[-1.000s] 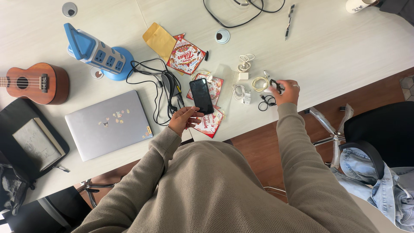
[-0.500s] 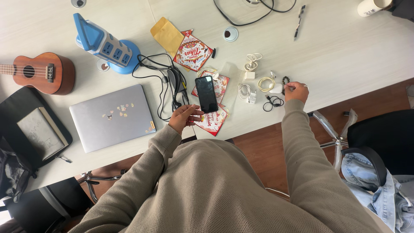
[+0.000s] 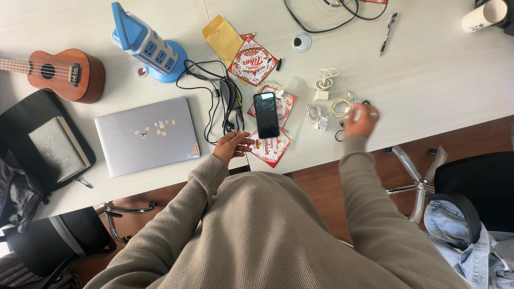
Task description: The person untangles a laptop charger cable on a desk, plugs a power strip and charger into a wall socket, and handles a phone among charging cables. They then open the battery cover of a wireless mouse, insert a battery, and close the cover.
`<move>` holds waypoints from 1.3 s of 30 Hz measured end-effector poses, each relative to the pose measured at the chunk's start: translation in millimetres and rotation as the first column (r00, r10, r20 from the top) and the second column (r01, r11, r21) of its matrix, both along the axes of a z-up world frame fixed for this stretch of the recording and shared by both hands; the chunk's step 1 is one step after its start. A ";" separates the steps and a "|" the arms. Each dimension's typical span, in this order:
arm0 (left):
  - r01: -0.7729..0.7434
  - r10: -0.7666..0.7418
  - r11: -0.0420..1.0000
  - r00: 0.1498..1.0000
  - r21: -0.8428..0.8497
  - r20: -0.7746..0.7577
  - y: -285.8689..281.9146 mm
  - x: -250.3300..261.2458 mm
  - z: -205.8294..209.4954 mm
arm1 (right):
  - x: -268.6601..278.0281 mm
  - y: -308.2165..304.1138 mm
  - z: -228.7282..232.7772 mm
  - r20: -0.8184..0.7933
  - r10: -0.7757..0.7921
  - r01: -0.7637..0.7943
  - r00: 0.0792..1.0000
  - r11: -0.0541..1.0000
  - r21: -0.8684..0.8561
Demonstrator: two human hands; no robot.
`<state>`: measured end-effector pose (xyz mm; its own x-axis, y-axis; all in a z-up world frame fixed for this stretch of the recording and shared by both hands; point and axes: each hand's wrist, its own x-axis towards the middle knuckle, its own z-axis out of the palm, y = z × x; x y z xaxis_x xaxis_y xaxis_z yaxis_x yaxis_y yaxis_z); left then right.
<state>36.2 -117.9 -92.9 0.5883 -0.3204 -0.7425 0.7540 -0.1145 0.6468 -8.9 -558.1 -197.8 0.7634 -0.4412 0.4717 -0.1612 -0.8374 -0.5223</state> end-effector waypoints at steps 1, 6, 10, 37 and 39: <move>-0.008 0.008 1.000 1.000 -0.005 -0.004 2.4 -1.3 -1.9 | 2.1 15.4 -4.8 -0.025 0.072 -0.072 0.997 0.997 -0.008; -0.027 0.027 0.999 1.000 -0.019 0.000 12.7 -6.5 -7.9 | 16.4 138.4 -20.1 -0.075 0.447 -0.415 0.891 0.871 0.264; -0.065 0.066 0.996 0.998 -0.052 0.019 25.6 -9.3 -7.5 | 18.9 228.6 3.4 -0.243 0.410 -0.368 0.879 0.908 0.200; -0.057 0.057 0.998 0.998 0.012 0.008 66.5 -13.4 -6.5 | 119.5 228.0 -22.9 -0.369 0.301 -0.293 0.879 0.953 0.079; -0.056 0.056 0.998 0.998 0.011 0.003 66.4 -14.2 -6.9 | 131.0 223.0 -21.6 -0.383 0.314 -0.301 0.869 0.949 0.095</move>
